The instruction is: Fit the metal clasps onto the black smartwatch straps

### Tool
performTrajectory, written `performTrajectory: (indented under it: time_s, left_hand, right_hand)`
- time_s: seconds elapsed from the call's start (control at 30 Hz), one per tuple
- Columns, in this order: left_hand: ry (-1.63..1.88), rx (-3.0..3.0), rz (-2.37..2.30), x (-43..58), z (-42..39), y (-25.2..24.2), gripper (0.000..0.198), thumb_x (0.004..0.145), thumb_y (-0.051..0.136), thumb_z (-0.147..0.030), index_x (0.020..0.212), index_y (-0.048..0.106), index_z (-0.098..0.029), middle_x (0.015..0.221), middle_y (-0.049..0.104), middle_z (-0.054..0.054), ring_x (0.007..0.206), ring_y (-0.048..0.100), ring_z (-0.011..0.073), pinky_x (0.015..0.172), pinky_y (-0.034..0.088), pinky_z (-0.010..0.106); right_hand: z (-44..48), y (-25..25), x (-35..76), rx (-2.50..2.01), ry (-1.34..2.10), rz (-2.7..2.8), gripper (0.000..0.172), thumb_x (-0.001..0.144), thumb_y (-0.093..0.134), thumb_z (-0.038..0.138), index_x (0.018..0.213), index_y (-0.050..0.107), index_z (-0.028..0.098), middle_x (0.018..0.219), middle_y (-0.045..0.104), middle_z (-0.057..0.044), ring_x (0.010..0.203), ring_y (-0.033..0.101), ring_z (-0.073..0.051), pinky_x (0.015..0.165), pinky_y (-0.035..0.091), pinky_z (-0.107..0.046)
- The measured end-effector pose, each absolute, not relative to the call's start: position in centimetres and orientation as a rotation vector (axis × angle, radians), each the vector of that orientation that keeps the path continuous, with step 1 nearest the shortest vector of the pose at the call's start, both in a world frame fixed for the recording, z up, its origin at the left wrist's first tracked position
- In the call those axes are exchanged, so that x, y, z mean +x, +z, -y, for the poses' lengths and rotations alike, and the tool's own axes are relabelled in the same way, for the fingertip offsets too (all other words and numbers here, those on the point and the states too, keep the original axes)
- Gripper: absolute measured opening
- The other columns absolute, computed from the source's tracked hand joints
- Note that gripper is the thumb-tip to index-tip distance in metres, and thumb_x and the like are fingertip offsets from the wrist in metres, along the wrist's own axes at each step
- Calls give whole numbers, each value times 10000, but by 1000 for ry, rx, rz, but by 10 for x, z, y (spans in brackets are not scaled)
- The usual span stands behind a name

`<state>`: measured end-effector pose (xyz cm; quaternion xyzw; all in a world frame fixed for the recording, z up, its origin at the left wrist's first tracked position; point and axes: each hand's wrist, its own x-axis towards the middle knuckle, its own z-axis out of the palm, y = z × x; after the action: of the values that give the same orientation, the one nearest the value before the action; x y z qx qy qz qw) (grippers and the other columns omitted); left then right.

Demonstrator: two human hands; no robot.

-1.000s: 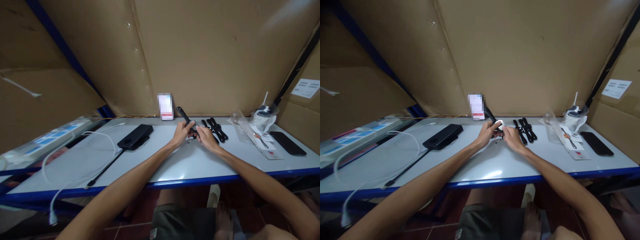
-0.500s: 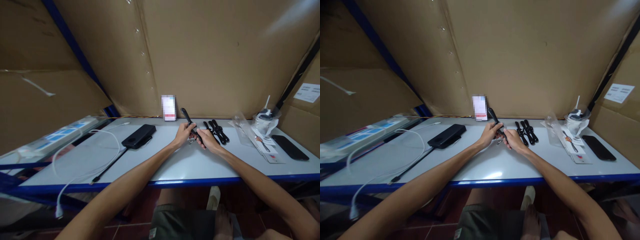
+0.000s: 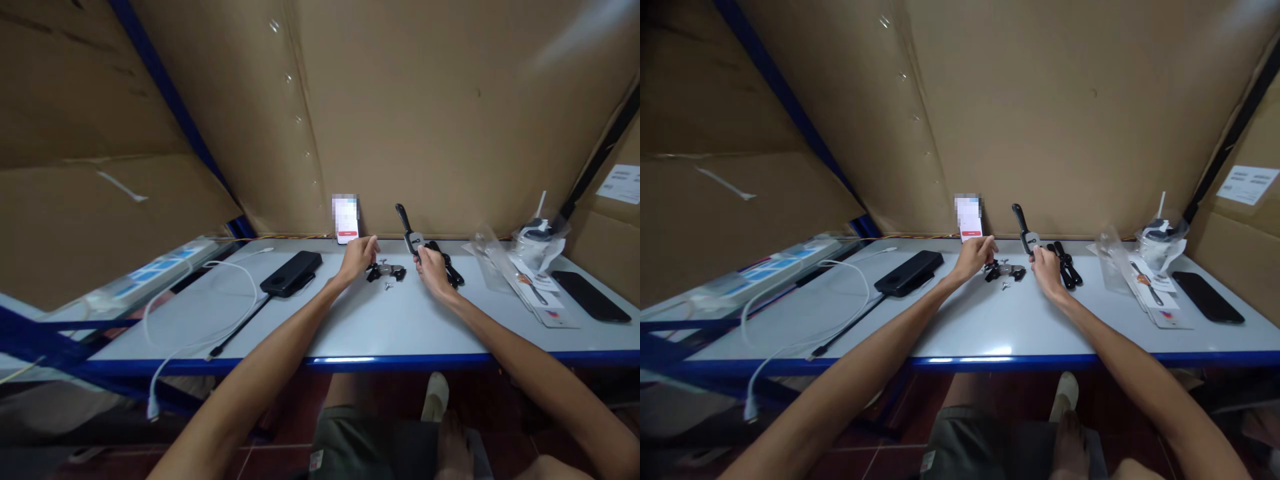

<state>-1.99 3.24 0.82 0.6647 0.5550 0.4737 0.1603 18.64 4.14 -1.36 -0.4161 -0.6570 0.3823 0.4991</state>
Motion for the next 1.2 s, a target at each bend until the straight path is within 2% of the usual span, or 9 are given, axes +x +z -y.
performTrajectory:
  time_s: [0.13, 0.3, 0.4, 0.43, 0.5, 0.6, 0.8, 1.0, 1.2]
  left_hand:
    - [1087, 2271, -1896, -31, -30, 11, 526, 930, 375, -527, 598, 595, -185, 545, 584, 63, 543, 519, 164, 582, 312, 276]
    - [746, 2447, -1868, -30, -23, 15, 495, 908, 450, -501, 547, 601, -198, 507, 545, 59, 510, 484, 160, 558, 270, 285]
    - [689, 2478, -1715, -29, -24, 11, 246, 824, 586, -419, 774, 718, -219, 653, 643, 59, 599, 545, 181, 596, 330, 280]
    - [688, 2480, -1669, -29, -25, 9, 217, 782, 631, -395, 876, 733, -228, 735, 673, 64, 662, 573, 196, 624, 359, 280]
    - [674, 2481, -1625, -29, -28, 5, 316, 711, 694, -366, 995, 728, -232, 873, 689, 80, 792, 606, 231, 693, 408, 288]
    - [569, 2494, -1665, -31, -31, -3, 319, 701, 705, -374, 973, 731, -209, 933, 667, 106, 881, 608, 262, 763, 441, 308]
    - [411, 2585, -1700, -33, -38, -11, 281, 805, 614, -353, 1005, 720, -187, 939, 638, 119, 880, 608, 247, 799, 445, 313]
    - [629, 2477, -1691, -31, -42, -13, 255, 726, 701, -348, 911, 661, -177, 949, 623, 99, 860, 591, 238, 758, 441, 309]
    - [682, 2380, -1650, -26, -38, -12, 358, 726, 650, -250, 1072, 577, -194, 787, 641, 41, 720, 573, 217, 637, 398, 286]
  right_hand:
    - [-52, -18, 193, -1066, 811, 1540, 532, 889, 374, 648, 649, 534, 200, 465, 465, 16, 434, 435, -122, 445, 300, -239]
    - [-53, -19, 196, -1108, 753, 1582, 526, 893, 358, 629, 628, 526, 206, 485, 485, 6, 466, 461, -134, 473, 317, -246]
    - [-48, -14, 195, -1116, 706, 1636, 524, 913, 330, 598, 625, 525, 205, 519, 512, -6, 491, 475, -140, 498, 332, -251]
    - [-46, -12, 195, -1115, 689, 1657, 521, 919, 323, 585, 627, 525, 204, 526, 517, -10, 501, 479, -142, 507, 336, -253]
    - [-42, -9, 195, -1113, 664, 1698, 512, 927, 315, 564, 628, 523, 204, 527, 514, -12, 515, 483, -146, 521, 338, -255]
    - [-36, -6, 193, -1094, 650, 1738, 502, 925, 318, 553, 622, 515, 206, 529, 508, -13, 535, 485, -150, 535, 335, -256]
    - [-27, -6, 187, -1065, 679, 1767, 518, 929, 312, 561, 622, 527, 203, 556, 528, -16, 558, 506, -153, 550, 347, -258]
    - [-31, -9, 186, -1076, 702, 1742, 545, 913, 326, 618, 619, 525, 205, 532, 509, -8, 540, 498, -154, 531, 339, -255]
    - [-39, -13, 189, -1112, 785, 1721, 534, 900, 332, 626, 626, 519, 207, 517, 495, -3, 490, 463, -142, 497, 319, -256]
